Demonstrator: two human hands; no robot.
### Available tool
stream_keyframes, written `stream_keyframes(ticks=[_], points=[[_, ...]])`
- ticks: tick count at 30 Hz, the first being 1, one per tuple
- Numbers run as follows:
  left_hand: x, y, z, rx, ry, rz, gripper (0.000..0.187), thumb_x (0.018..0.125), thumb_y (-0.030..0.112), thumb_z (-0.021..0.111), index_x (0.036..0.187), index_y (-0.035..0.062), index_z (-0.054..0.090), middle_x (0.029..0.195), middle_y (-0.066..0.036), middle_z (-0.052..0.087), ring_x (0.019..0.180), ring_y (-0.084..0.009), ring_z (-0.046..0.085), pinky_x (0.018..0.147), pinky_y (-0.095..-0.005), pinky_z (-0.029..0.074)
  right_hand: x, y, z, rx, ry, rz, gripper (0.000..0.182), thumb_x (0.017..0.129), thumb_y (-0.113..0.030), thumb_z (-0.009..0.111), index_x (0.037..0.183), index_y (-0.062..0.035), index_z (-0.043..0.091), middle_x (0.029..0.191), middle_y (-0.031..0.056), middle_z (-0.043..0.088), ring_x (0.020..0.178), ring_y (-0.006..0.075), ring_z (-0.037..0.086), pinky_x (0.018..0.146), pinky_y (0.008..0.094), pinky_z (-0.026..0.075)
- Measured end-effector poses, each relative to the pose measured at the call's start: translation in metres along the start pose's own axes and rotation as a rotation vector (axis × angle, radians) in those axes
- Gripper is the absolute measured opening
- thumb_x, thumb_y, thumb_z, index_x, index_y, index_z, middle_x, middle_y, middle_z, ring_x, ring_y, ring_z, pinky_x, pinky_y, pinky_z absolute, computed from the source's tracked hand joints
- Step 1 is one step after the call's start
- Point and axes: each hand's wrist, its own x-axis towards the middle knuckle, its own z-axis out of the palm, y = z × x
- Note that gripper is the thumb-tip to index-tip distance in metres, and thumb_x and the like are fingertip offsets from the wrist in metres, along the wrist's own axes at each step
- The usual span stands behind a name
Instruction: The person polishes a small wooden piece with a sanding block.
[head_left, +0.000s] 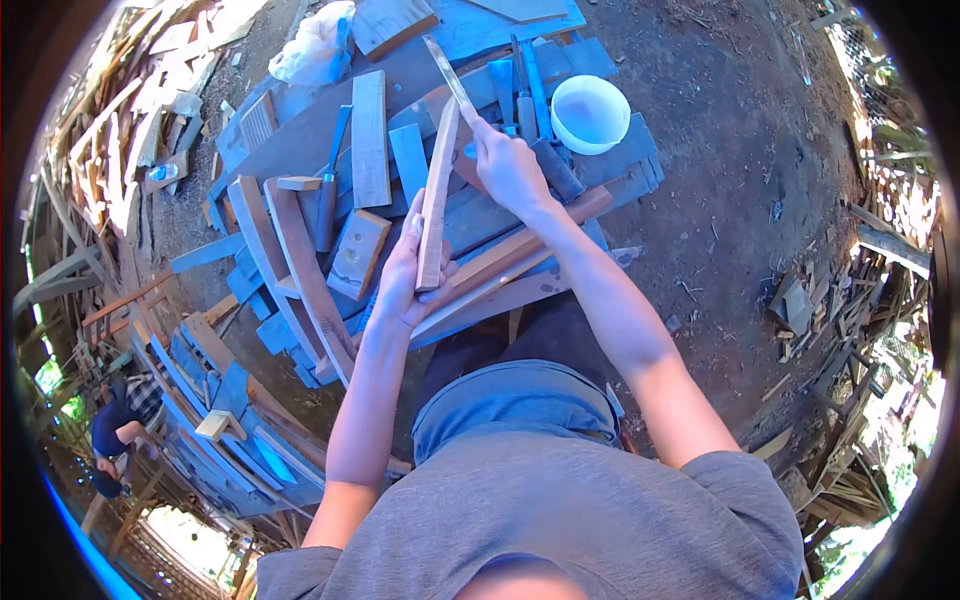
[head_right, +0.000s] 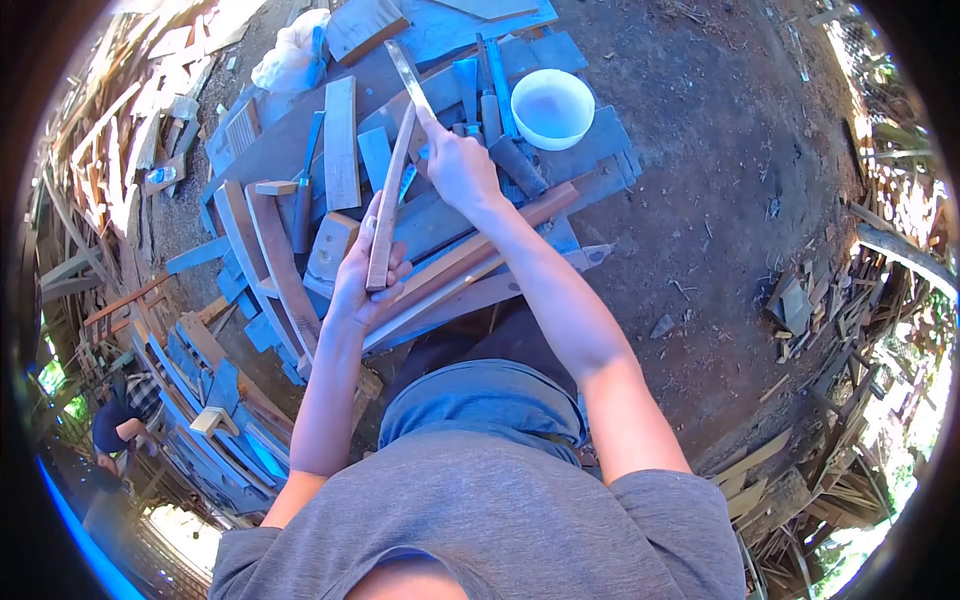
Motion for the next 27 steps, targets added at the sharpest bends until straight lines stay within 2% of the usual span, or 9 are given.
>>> stream_keyframes(ticks=[5, 7, 10, 13, 14, 18, 23, 25, 27], points=[[-0.001, 0.002, -0.004, -0.029, -0.001, -0.010, 0.047, 0.107, 0.032, 0.029, 0.153, 0.0268, 0.021, 0.068, -0.004, 0.044, 0.047, -0.0084, 0.038, 0.035, -0.0178, 0.030, -0.066, -0.013, 0.000, 0.064, -0.042, -0.125, 0.053, 0.091, -0.010, 0.047, 0.142, -0.0199, 0.046, 0.076, 0.0236, 0.066, 0.070, 0.0404, 0.067, 0.061, 0.0515, 0.054], [-0.003, 0.002, -0.002, -0.045, 0.051, -0.038, 0.047, 0.107, 0.033, 0.029, 0.153, 0.0291, 0.021, 0.069, -0.006, 0.045, 0.047, -0.0097, 0.039, 0.033, -0.0178, 0.030, -0.062, -0.013, -0.009, 0.075, -0.118, -0.091, 0.054, 0.090, -0.011, 0.049, 0.143, -0.0203, 0.044, 0.079, 0.0235, 0.066, 0.073, 0.0404, 0.068, 0.063, 0.0510, 0.055], [-0.003, 0.002, 0.003, -0.070, 0.048, -0.033, 0.046, 0.107, 0.033, 0.029, 0.153, 0.0296, 0.021, 0.068, -0.005, 0.044, 0.047, -0.0101, 0.039, 0.032, -0.0177, 0.029, 0.009, -0.001, -0.009, -0.021, -0.058, -0.009, 0.048, 0.095, -0.014, 0.044, 0.143, -0.0178, 0.043, 0.081, 0.0250, 0.066, 0.076, 0.0433, 0.066, 0.065, 0.0504, 0.053], [0.000, 0.001, -0.001, -0.075, -0.012, -0.028, 0.046, 0.107, 0.035, 0.028, 0.152, 0.0309, 0.021, 0.067, -0.005, 0.043, 0.047, -0.0099, 0.038, 0.032, -0.0174, 0.030, 0.007, -0.001, -0.003, -0.042, -0.020, -0.020, 0.048, 0.095, -0.014, 0.045, 0.142, -0.0171, 0.044, 0.084, 0.0259, 0.066, 0.076, 0.0434, 0.066, 0.065, 0.0510, 0.053], [0.000, 0.002, 0.000, -0.079, -0.012, -0.032, 0.046, 0.107, 0.035, 0.028, 0.152, 0.0311, 0.021, 0.066, -0.005, 0.043, 0.046, -0.0099, 0.038, 0.032, -0.0173, 0.030, -0.013, -0.001, -0.001, -0.029, -0.038, -0.032, 0.049, 0.091, -0.014, 0.051, 0.140, -0.0183, 0.047, 0.077, 0.0256, 0.065, 0.071, 0.0408, 0.067, 0.063, 0.0522, 0.054], [-0.003, 0.002, 0.001, -0.121, 0.054, -0.064, 0.046, 0.107, 0.035, 0.028, 0.152, 0.0314, 0.020, 0.066, -0.005, 0.042, 0.046, -0.0100, 0.036, 0.032, -0.0174, 0.030, -0.048, -0.009, -0.003, 0.055, -0.086, -0.102, 0.046, 0.094, -0.014, 0.048, 0.139, -0.0184, 0.049, 0.077, 0.0248, 0.066, 0.070, 0.0413, 0.067, 0.063, 0.0525, 0.054], [-0.003, 0.001, 0.000, -0.027, 0.005, -0.009, 0.048, 0.107, 0.033, 0.031, 0.153, 0.0288, 0.021, 0.067, -0.004, 0.042, 0.048, -0.0101, 0.037, 0.032, -0.0180, 0.029, 0.064, 0.017, 0.011, -0.020, -0.039, 0.084, 0.044, 0.096, -0.025, 0.043, 0.141, -0.0218, 0.047, 0.097, 0.0256, 0.067, 0.089, 0.0442, 0.066, 0.080, 0.0528, 0.052], [-0.004, 0.002, -0.003, -0.058, 0.041, -0.005, 0.048, 0.107, 0.031, 0.032, 0.153, 0.0256, 0.021, 0.066, -0.004, 0.041, 0.047, -0.0096, 0.035, 0.031, -0.0185, 0.029, 0.076, 0.019, 0.009, 0.124, 0.037, 0.162, 0.041, 0.099, -0.027, 0.041, 0.137, -0.0197, 0.051, 0.112, 0.0274, 0.063, 0.104, 0.0474, 0.059, 0.091, 0.0521, 0.046], [-0.011, 0.006, -0.011, -0.065, 0.027, -0.005, 0.049, 0.106, 0.031, 0.033, 0.153, 0.0252, 0.021, 0.066, -0.004, 0.043, 0.048, -0.0087, 0.039, 0.031, -0.0189, 0.031, 0.075, 0.029, 0.007, 0.099, 0.013, 0.194, 0.045, 0.097, -0.031, 0.045, 0.140, -0.0149, 0.048, 0.121, 0.0232, 0.062, 0.107, 0.0428, 0.062, 0.094, 0.0477, 0.047]])
